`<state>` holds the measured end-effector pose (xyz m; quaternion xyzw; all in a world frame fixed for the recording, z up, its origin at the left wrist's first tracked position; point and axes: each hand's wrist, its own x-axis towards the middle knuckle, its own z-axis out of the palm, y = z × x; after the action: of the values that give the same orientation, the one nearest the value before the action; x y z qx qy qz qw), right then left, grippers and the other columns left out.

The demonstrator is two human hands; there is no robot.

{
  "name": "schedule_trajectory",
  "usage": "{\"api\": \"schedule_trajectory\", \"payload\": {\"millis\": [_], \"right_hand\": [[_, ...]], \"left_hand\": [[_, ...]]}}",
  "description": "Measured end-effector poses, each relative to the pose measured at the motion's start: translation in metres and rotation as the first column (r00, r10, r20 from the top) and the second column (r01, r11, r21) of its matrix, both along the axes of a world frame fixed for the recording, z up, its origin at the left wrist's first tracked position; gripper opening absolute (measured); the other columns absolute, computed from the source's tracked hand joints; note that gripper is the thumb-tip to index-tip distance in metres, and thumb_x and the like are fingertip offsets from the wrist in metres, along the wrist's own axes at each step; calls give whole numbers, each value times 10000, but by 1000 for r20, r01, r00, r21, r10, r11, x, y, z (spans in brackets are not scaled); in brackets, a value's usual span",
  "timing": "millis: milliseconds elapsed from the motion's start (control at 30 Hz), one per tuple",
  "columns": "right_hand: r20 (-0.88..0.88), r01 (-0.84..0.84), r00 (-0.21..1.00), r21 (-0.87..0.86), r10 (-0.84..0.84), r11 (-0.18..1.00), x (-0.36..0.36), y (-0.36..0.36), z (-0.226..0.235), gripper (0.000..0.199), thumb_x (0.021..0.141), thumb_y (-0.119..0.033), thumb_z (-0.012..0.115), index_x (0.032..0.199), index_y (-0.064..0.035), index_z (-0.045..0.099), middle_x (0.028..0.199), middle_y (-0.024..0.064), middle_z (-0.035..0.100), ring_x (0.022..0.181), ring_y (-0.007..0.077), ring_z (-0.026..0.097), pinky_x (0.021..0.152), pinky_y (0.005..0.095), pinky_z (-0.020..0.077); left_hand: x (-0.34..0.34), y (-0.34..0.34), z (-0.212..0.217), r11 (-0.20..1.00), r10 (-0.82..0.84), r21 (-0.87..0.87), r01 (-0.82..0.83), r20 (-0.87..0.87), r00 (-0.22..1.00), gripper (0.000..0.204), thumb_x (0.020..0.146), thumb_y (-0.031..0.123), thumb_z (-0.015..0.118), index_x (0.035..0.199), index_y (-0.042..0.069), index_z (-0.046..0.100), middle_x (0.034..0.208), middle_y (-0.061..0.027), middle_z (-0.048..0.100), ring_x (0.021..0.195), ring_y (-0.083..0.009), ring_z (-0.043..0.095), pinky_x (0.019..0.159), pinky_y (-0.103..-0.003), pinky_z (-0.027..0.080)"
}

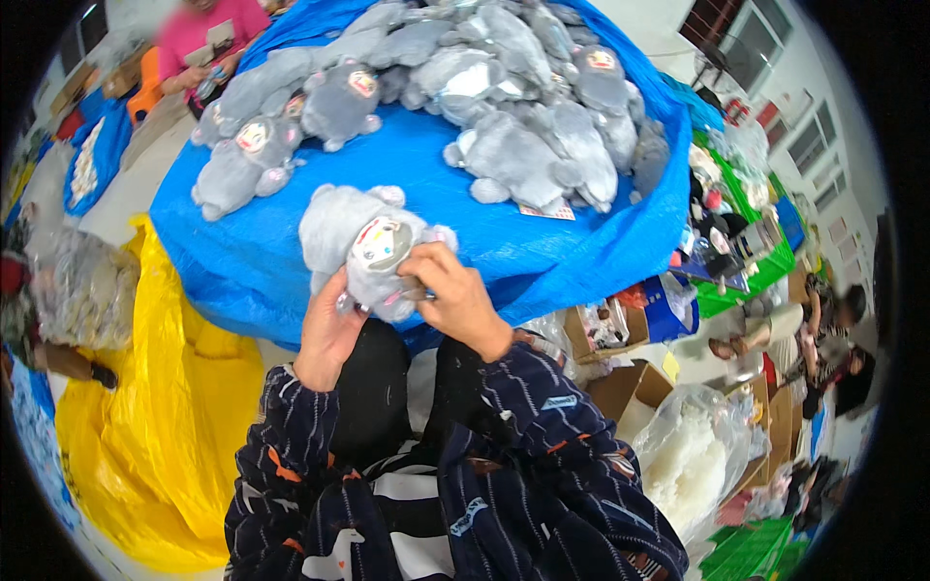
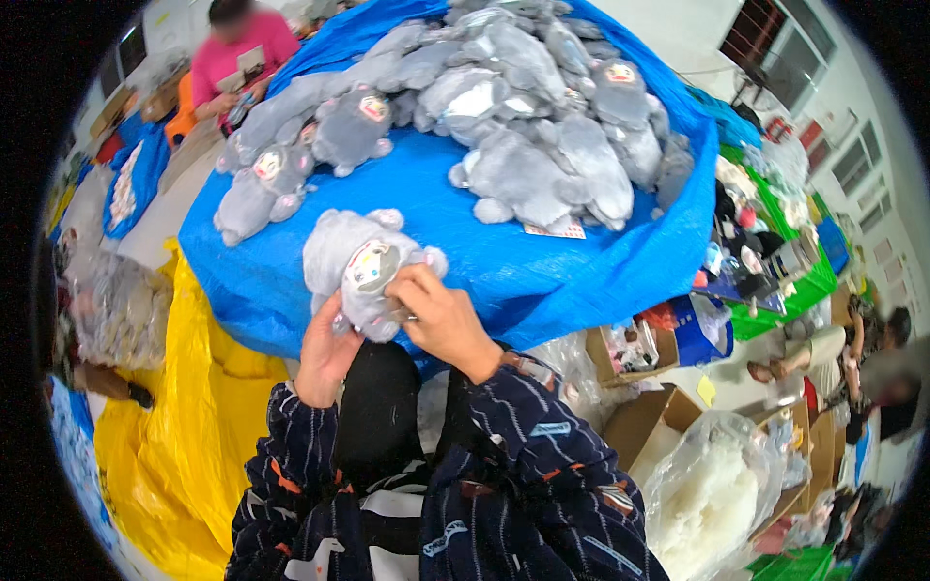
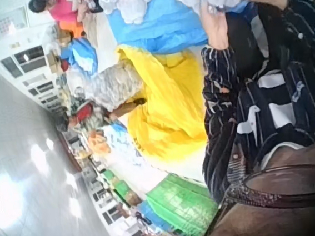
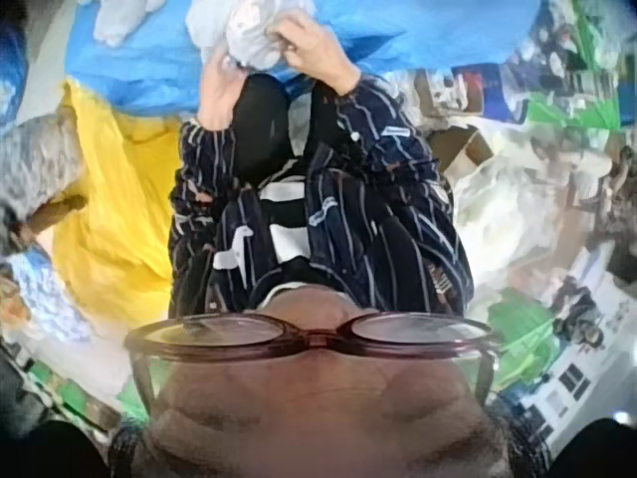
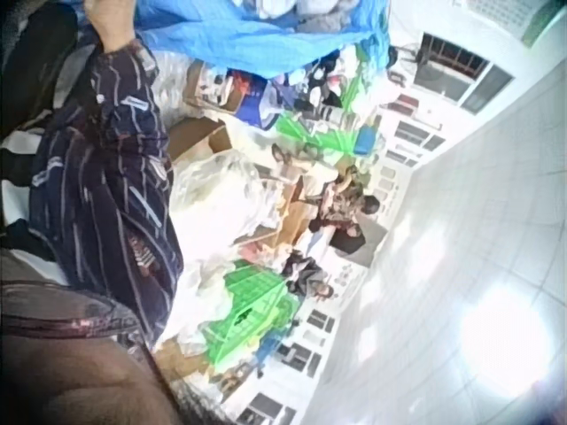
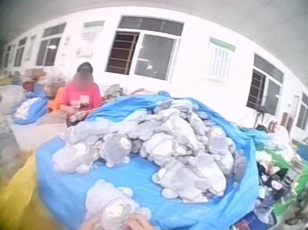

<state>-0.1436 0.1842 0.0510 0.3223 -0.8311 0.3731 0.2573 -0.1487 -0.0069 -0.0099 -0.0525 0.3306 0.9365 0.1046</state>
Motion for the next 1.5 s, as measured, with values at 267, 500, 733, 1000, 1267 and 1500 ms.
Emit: {"api": "schedule_trajectory", "payload": {"millis": [267,500,733,1000,1267,1500], "right_hand": [[322,181,942,-240,-98,954,-9,-7,-5,669,763,-253,750,1271,56,444,1186,217,538,1067,316,561,864,353,471],[710,274,556,-647,432,712,2,0,-10,522,804,-162,693,1242,-5,457,773,8,545,543,22,437,419,172,311],[673,343,670,-656,314,672,7,-1,-22,425,777,7,509,1202,2,498,851,27,567,624,61,489,502,200,401],[658,306,714,-601,240,738,31,13,-47,387,773,55,473,1153,31,538,1043,80,596,915,123,560,816,255,459],[602,239,791,-474,113,848,75,36,-85,303,856,-28,574,1152,29,548,1063,78,619,848,93,565,754,237,465],[594,-147,765,-213,247,966,105,-2,-21,247,796,-123,702,964,32,606,910,133,603,783,210,597,683,298,470]], "left_hand": [[-3,1,14,948,220,-173,-267,-251,943,413,922,151,576,1290,14,450,1232,-82,553,1116,-190,533,928,-334,442],[10,4,-14,962,217,-147,-232,-109,970,453,950,225,549,1323,8,412,1266,-87,522,1133,-187,508,962,-337,417],[22,-11,-11,873,40,-480,-92,-118,992,390,947,267,556,1216,-14,518,1080,-54,601,909,-100,553,745,-244,455],[84,-33,17,808,-22,-548,-216,-395,918,407,885,109,615,1252,-9,483,1111,-54,602,1008,-132,568,829,-273,469],[122,-19,-1,666,-68,-706,-240,-378,923,361,753,49,751,1072,-3,590,1052,-69,622,946,-117,578,813,-271,470],[143,-6,-8,571,-246,-750,-334,-544,802,324,805,90,684,1096,-23,594,1062,-154,614,925,-239,608,800,-320,476]]}}
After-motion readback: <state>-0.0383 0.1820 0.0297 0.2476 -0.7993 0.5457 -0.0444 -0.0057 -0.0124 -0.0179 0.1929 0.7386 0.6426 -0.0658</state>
